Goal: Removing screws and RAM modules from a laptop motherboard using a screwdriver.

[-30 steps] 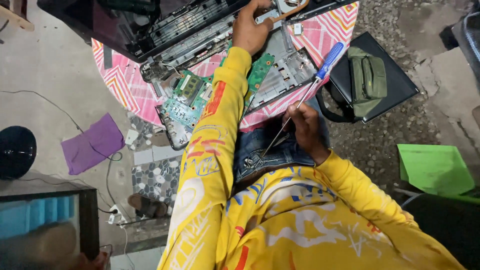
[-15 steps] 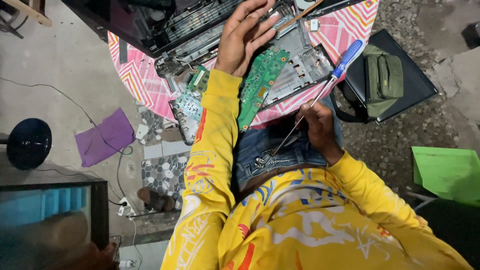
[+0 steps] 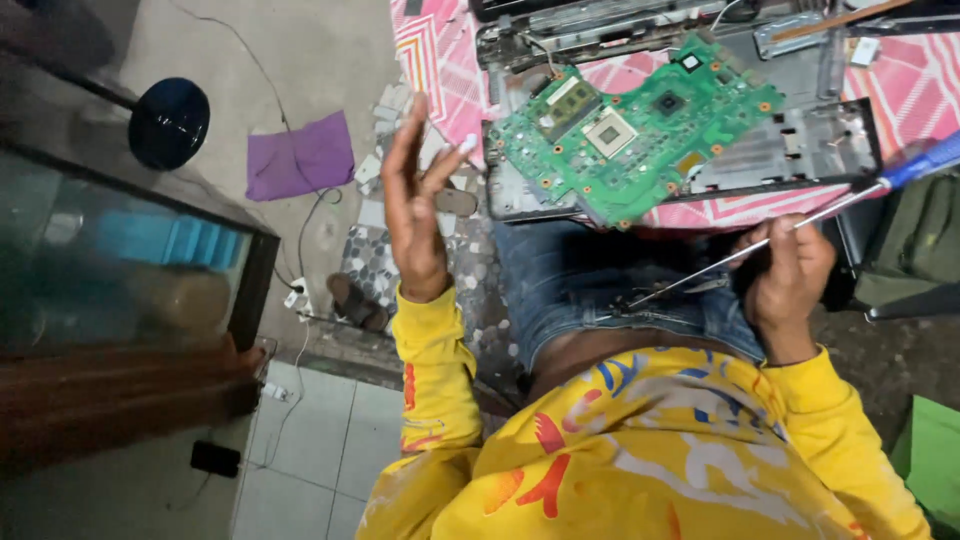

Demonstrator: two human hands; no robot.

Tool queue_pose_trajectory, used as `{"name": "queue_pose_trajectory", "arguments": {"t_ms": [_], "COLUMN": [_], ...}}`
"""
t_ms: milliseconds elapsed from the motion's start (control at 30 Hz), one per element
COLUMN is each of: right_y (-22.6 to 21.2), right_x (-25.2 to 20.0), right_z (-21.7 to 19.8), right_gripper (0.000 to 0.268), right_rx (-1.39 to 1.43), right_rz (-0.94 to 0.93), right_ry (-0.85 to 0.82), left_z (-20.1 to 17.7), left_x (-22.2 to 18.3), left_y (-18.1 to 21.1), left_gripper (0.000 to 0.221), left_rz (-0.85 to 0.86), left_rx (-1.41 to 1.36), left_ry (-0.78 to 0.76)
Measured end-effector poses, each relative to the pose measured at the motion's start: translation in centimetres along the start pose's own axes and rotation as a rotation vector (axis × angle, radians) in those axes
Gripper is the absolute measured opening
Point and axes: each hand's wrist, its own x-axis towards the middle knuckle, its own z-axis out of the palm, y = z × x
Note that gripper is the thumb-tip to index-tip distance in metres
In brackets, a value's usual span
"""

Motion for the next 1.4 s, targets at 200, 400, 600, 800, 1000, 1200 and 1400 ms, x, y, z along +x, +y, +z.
{"name": "queue_pose_trajectory", "arguments": {"t_ms": [200,400,600,800,1000,1200,1400], "right_y": [0.2,0.2,-0.6,-0.2,-0.2,-0.3,0.6], "right_x": [0.0,0.0,-0.2,-0.1,-0.1,-0.1,0.0], "right_z": [-0.3,-0.5,0.2,0.0,0.1,0.1,-0.6], "right_gripper": [0.030,0.031,0.029,0.028,0.026,0.032,0.020], "right_rx": [-0.044,-0.100,-0.063,-0.024,0.007,-0.034,-0.017], "right_rz": [-0.011,-0.030,-0.013,-0.001,0.003,-0.014,-0.024], "right_ry": [0.003,-0.005,-0.003,-0.013,-0.020,-0.014,-0.025], "left_z": [-5.9,-5.2,-4.9,-4.2,-2.5,-4.6,-4.3], "left_x": [-3.6,-4.4,-4.6,-0.3,3.9,3.4,2.0], "left_y": [-5.4,-13.0,-19.2,-26.6,-27.2,-27.1,-21.7], "left_gripper": [0.071,0.073,0.073,0.079,0.064,0.068,0.072], "left_rz": [-0.062,-0.128,-0.183,-0.296,-0.173,-0.088,-0.116], "left_rx": [0.140,0.097,0.024,-0.132,-0.366,-0.304,-0.351], "left_ry": [0.308,0.369,0.392,0.346,0.533,0.569,0.679]}}
